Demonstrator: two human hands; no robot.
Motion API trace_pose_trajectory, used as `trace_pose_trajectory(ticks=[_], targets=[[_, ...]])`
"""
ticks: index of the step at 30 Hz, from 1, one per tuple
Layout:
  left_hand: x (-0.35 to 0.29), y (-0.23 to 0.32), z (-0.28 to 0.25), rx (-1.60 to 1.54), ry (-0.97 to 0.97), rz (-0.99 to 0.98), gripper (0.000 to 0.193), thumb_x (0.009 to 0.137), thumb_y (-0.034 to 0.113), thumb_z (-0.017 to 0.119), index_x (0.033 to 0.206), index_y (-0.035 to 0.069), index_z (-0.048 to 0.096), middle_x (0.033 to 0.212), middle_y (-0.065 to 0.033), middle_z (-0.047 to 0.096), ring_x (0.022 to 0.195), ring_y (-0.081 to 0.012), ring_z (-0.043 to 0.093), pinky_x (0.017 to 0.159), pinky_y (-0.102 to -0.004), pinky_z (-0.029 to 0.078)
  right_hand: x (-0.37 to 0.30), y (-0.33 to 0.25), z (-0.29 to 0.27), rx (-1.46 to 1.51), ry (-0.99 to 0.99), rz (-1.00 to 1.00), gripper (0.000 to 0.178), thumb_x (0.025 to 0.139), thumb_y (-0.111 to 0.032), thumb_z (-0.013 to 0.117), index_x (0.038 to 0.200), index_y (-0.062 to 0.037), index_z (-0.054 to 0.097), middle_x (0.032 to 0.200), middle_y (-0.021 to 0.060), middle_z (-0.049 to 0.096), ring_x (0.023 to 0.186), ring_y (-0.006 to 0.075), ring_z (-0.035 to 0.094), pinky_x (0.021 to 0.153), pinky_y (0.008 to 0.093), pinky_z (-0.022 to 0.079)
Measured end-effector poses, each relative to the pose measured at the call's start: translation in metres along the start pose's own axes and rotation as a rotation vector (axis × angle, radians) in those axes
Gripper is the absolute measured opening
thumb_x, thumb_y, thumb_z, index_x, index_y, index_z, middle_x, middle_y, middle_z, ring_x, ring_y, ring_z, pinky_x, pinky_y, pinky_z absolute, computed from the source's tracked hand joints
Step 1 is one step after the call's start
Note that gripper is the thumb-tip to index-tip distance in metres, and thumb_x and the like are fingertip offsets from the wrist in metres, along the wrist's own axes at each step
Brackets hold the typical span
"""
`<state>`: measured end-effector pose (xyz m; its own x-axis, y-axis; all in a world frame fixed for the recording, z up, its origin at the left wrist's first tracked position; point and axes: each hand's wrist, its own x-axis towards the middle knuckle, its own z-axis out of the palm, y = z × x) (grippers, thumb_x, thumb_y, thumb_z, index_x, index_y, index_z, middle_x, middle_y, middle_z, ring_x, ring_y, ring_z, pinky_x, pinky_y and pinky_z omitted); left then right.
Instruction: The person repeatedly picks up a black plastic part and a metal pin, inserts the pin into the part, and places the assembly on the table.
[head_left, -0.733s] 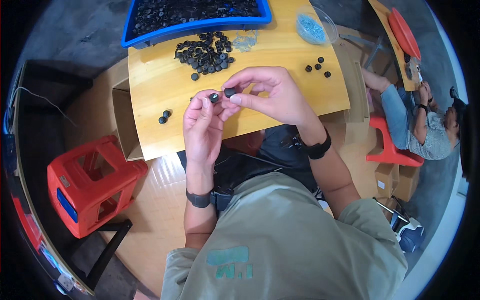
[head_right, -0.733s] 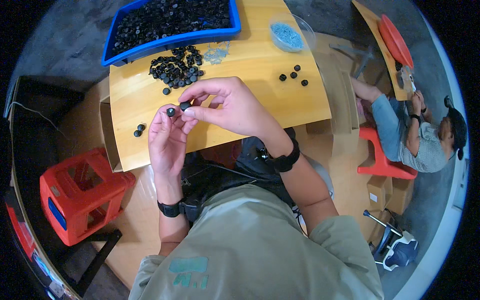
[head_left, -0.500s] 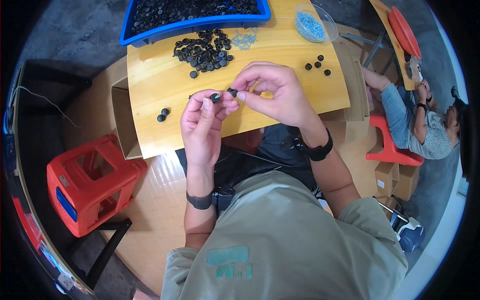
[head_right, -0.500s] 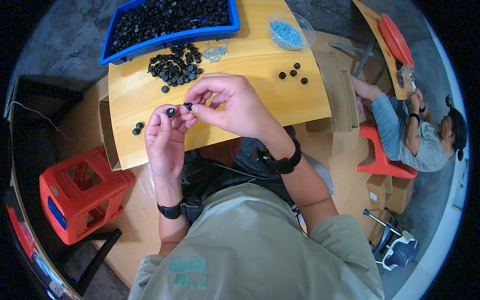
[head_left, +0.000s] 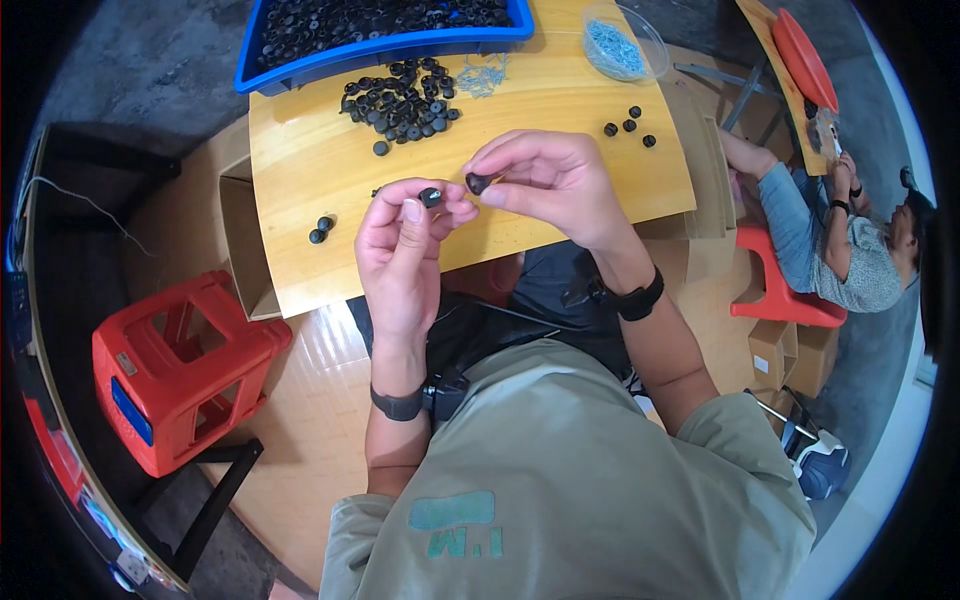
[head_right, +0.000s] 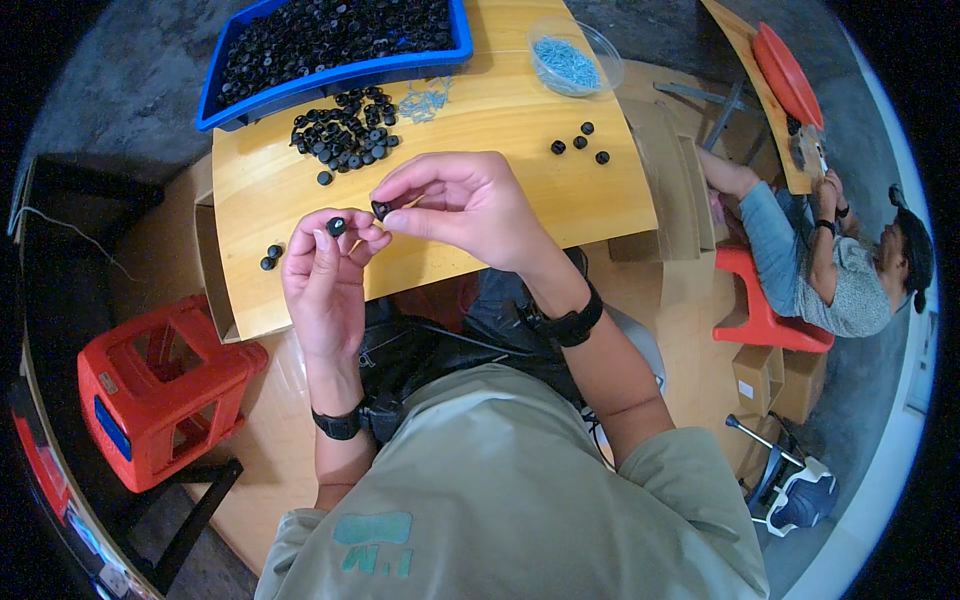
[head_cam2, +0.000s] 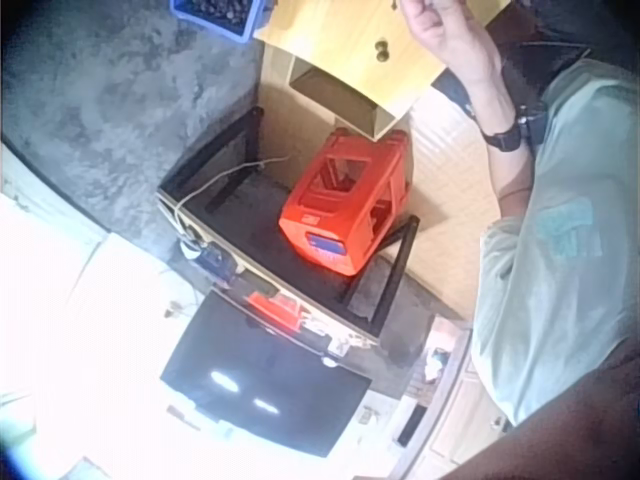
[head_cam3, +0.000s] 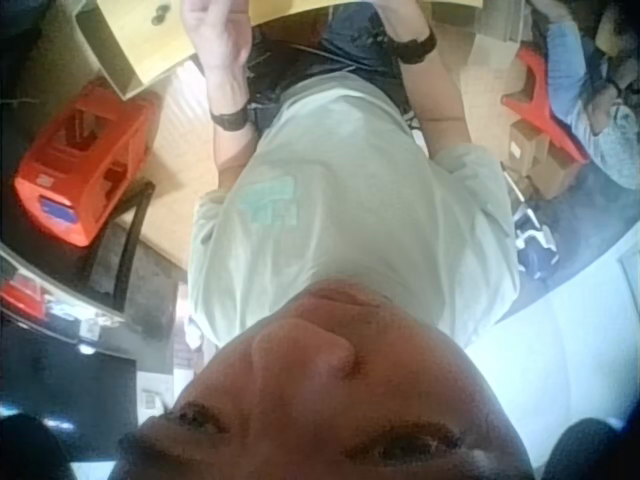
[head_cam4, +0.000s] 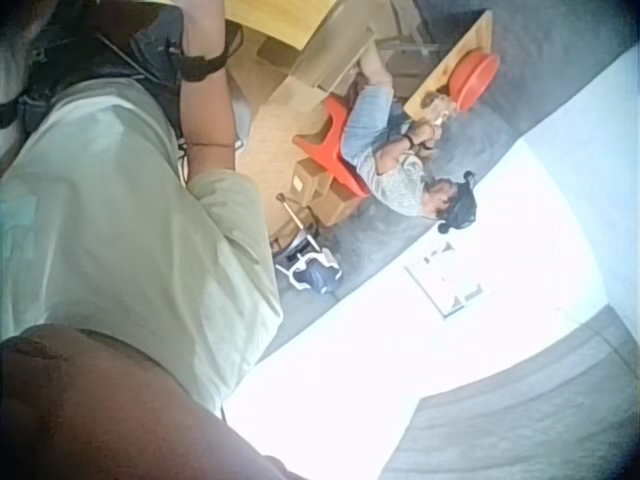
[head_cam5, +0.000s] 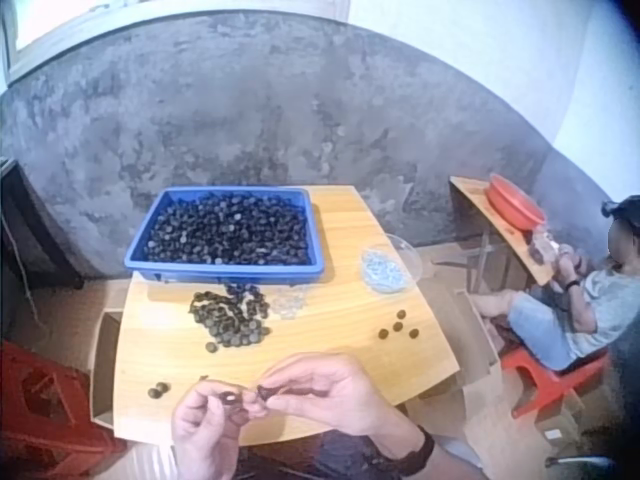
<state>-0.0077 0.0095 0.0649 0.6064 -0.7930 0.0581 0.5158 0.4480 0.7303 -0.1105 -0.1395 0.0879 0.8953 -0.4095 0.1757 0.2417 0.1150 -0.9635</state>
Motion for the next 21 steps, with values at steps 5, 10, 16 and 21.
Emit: trace_pose_trajectory(ticks=[5, 10, 16, 21], targets=[[-0.004, 0.007, 0.011, 0.218, 0.040, 0.071, 0.018, 0.094, 0.012, 0.055, 0.103, -0.003, 0.057, 0.094, -0.0096, 0.063, 0.089, -0.0163, 0.062, 0.083, -0.0294, 0.050, -0.004, -0.003, 0.006, 0.234, 0.021, 0.048, 0.023, 0.080, 0.006, 0.066, 0.103, 0.0043, 0.062, 0.100, 0.0116, 0.065, 0.091, 0.0184, 0.065, 0.083, 0.0298, 0.053], [-0.006, 0.009, 0.020, 0.243, 0.074, 0.132, 0.016, 0.093, 0.009, 0.056, 0.103, -0.004, 0.058, 0.094, -0.0080, 0.063, 0.087, -0.0145, 0.062, 0.082, -0.0270, 0.049, -0.006, -0.004, 0.011, 0.121, 0.013, -0.053, 0.023, 0.080, 0.007, 0.065, 0.102, 0.0040, 0.061, 0.103, 0.0125, 0.063, 0.094, 0.0187, 0.063, 0.083, 0.0307, 0.054], [-0.007, 0.007, 0.020, 0.310, 0.078, 0.135, 0.015, 0.093, 0.006, 0.056, 0.103, -0.003, 0.059, 0.095, -0.0065, 0.063, 0.087, -0.0131, 0.061, 0.081, -0.0250, 0.048, -0.006, -0.008, 0.016, 0.064, 0.012, -0.079, 0.023, 0.078, 0.008, 0.066, 0.101, 0.0035, 0.063, 0.104, 0.0135, 0.062, 0.096, 0.0185, 0.062, 0.082, 0.0303, 0.054], [-0.008, 0.007, 0.018, 0.350, 0.090, 0.135, 0.013, 0.092, 0.005, 0.057, 0.103, -0.003, 0.059, 0.094, -0.0058, 0.062, 0.087, -0.0126, 0.061, 0.080, -0.0240, 0.047, -0.008, -0.011, 0.021, -0.002, 0.039, -0.049, 0.024, 0.078, 0.006, 0.068, 0.101, 0.0019, 0.064, 0.102, 0.0107, 0.063, 0.095, 0.0170, 0.062, 0.081, 0.0296, 0.055]])
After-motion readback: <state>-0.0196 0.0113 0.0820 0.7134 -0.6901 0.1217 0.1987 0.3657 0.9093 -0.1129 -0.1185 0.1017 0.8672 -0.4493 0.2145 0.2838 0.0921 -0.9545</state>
